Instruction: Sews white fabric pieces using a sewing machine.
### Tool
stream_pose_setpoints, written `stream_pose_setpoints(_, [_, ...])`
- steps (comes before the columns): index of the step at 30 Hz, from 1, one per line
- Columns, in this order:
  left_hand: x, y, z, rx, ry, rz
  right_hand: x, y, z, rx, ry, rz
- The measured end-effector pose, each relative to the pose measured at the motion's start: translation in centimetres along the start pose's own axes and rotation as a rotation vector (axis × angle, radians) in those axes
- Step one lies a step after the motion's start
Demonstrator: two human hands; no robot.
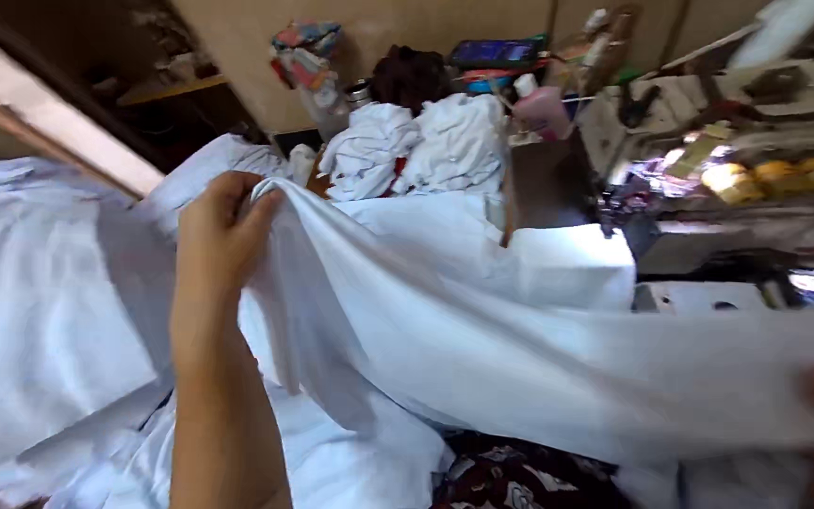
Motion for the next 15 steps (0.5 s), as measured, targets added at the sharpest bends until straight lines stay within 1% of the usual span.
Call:
stream_pose_setpoints(1, [0.4,1.1,2.2,0.086,-0.063,0.013,0.7,0.8,2.1,0.090,-0.023,-0.012])
stream_pose_setpoints(2, [0.7,2.7,4.7,0.056,-0.106,0.109,1.3,1.3,4.1,0.151,-0.054,-0.038])
stream_pose_setpoints(3, [0.4,4.9,7.3,-0.063,-0.163,0.217,1.9,1.8,5.6,0.164,-0.099,-0.070])
stream_pose_setpoints(5, [-1.4,10.7,12.2,-0.441,-0.375,0.357,2.5,2.3,7.5,0.079,-0.227,-0.189])
stream_pose_setpoints(6, [-2.5,13.5,14.1,-0.572,-0.483,0.428,2.6,2.3,8.0,0.017,-0.282,-0.270])
stream_pose_setpoints(7, [-3.1,15.9,15.3,-0.644,-0.543,0.490,2.7,2.0,8.2,-0.037,-0.313,-0.345])
stream_pose_setpoints(8, [-3.3,17.5,16.1,-0.687,-0.553,0.531,2.7,1.7,8.2,-0.073,-0.327,-0.402])
stream_pose_setpoints(10, [-2.7,18.9,16.6,-0.798,-0.502,0.534,2.4,1.3,7.9,-0.082,-0.335,-0.448])
stream_pose_setpoints(12, [-1.5,18.9,16.2,-0.861,-0.441,0.543,1.8,2.0,7.9,-0.059,-0.350,-0.408])
stream_pose_setpoints(15, [-0.5,17.9,15.8,-0.741,-0.330,0.565,0.1,5.4,8.2,-0.112,-0.404,-0.278])
Point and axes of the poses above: each hand's wrist, its own x-axis towards the middle knuckle, its own z-axis out of the palm, y = z × x, the point moved 3 cm from there along x, towards the middle knuckle, and after that the axes turned 9 degrees about z, right-handed, at the moved point
